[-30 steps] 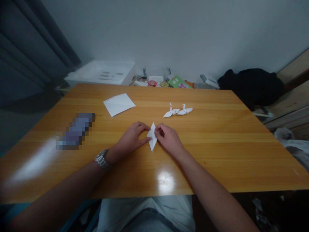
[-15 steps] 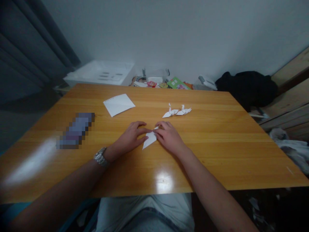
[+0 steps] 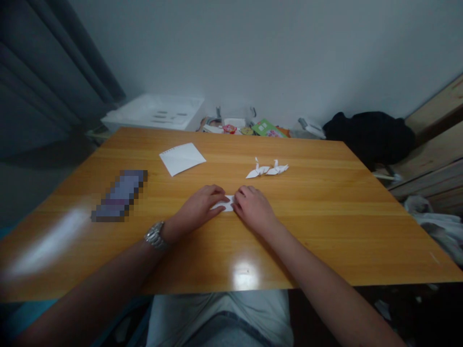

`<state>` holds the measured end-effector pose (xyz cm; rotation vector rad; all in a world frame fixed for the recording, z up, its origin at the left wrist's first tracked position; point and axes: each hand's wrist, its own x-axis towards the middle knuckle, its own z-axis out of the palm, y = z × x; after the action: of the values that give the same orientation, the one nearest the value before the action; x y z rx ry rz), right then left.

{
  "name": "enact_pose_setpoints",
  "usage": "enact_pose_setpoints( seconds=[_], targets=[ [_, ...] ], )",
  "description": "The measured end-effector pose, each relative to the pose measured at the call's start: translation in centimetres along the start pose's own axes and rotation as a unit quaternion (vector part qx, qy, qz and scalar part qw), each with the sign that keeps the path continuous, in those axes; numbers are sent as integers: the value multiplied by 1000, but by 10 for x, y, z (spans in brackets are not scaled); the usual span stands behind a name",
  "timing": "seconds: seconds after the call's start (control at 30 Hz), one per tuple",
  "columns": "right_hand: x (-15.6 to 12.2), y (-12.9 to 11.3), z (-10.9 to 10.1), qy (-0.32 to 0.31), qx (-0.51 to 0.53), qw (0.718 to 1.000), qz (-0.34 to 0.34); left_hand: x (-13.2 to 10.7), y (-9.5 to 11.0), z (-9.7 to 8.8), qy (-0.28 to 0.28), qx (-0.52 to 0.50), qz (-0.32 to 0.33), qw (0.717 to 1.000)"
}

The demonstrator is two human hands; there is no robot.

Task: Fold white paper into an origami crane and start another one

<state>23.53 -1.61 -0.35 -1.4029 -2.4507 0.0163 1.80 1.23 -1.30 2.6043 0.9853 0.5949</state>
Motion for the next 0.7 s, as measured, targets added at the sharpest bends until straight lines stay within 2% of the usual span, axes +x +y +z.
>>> enact_pose_setpoints(
  seconds=[0.1, 0.3, 0.5, 0.7],
  targets=[
    [4, 2, -1, -4, 43, 999, -31, -1, -3, 1, 5, -5, -4, 1000],
    [8, 14, -2, -55, 172, 982, -59, 0, -6, 2, 12, -23, -10, 1000],
    [3, 17, 5, -24, 199, 978, -53, 3, -1, -2, 17, -15, -18, 1000],
    [-1, 16, 8, -6, 214, 975, -60, 2, 0, -4, -38, -25, -4, 999]
  ],
)
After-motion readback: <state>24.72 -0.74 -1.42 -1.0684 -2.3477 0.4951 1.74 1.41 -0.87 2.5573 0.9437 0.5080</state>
